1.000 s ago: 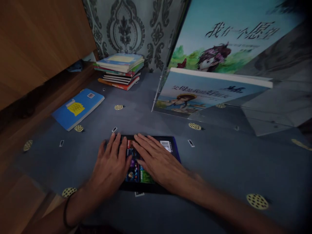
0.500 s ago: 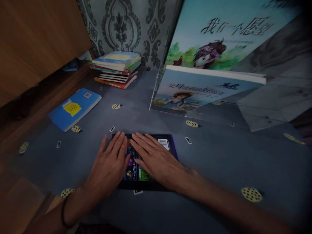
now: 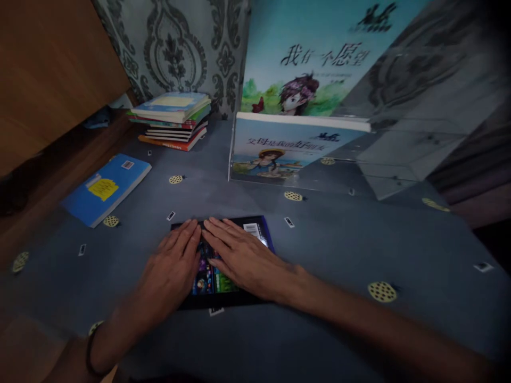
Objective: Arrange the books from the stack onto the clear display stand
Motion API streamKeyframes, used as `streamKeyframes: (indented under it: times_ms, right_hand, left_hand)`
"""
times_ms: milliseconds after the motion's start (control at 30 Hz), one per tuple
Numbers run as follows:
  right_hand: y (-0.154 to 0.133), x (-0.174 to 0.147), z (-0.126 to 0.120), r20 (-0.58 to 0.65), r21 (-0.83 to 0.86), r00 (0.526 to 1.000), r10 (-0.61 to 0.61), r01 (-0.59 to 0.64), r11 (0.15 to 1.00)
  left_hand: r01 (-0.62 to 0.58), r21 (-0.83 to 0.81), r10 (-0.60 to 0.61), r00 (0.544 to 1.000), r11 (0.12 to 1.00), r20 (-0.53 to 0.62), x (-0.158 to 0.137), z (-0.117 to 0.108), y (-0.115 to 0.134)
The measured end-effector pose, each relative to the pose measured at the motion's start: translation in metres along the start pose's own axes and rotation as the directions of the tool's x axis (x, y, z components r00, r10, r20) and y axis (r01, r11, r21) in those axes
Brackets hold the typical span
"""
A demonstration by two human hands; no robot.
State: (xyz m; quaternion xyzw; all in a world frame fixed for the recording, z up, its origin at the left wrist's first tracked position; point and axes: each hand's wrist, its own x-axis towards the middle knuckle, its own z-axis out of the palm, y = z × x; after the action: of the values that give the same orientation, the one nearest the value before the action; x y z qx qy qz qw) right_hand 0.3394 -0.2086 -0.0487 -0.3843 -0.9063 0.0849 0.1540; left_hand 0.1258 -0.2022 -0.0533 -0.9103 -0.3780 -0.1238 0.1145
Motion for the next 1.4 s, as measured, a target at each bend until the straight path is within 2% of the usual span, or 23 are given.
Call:
streamKeyframes:
  times_ms: [200,467,600,800,967,1167,1400]
  right_hand:
    - [0.002,-0.010,0.000,0.019,-0.010,0.996,0.083,-0.083,0.996]
    - [0.000,-0.012,-0.005,0.038,0.055,0.993,0.108,-0.110,0.992]
    - [0.001,-0.016,-0.009,0.041,0.060,0.993,0.109,-0.111,0.992]
    - [0.003,-0.031,-0.008,0.009,0.063,0.981,0.194,-0.194,0.979]
    - [0.002,-0.032,-0.009,0.008,0.071,0.979,0.205,-0.205,0.976]
    - [0.006,-0.037,-0.011,0.011,0.054,0.981,0.196,-0.197,0.979]
    - [0.012,-0.054,-0.007,-0.033,0.103,0.964,0.262,-0.258,0.961]
  left_hand:
    - [-0.046,0.055,0.045,0.999,0.997,0.030,0.012,-0.008,0.001]
    - [-0.056,0.128,0.055,0.998,0.990,0.014,0.022,-0.011,0.010]
    - [-0.097,0.115,0.097,0.995,0.989,0.010,0.025,-0.012,0.011]
    - [-0.131,0.130,0.128,0.991,0.983,0.032,0.028,-0.014,0.013]
    - [-0.126,0.159,0.121,0.992,0.979,0.039,0.033,-0.016,0.016]
    - [-0.161,0.106,0.159,0.987,0.981,0.021,0.038,-0.012,0.020]
    - [-0.145,0.100,0.135,0.986,0.984,0.102,0.045,-0.009,0.023]
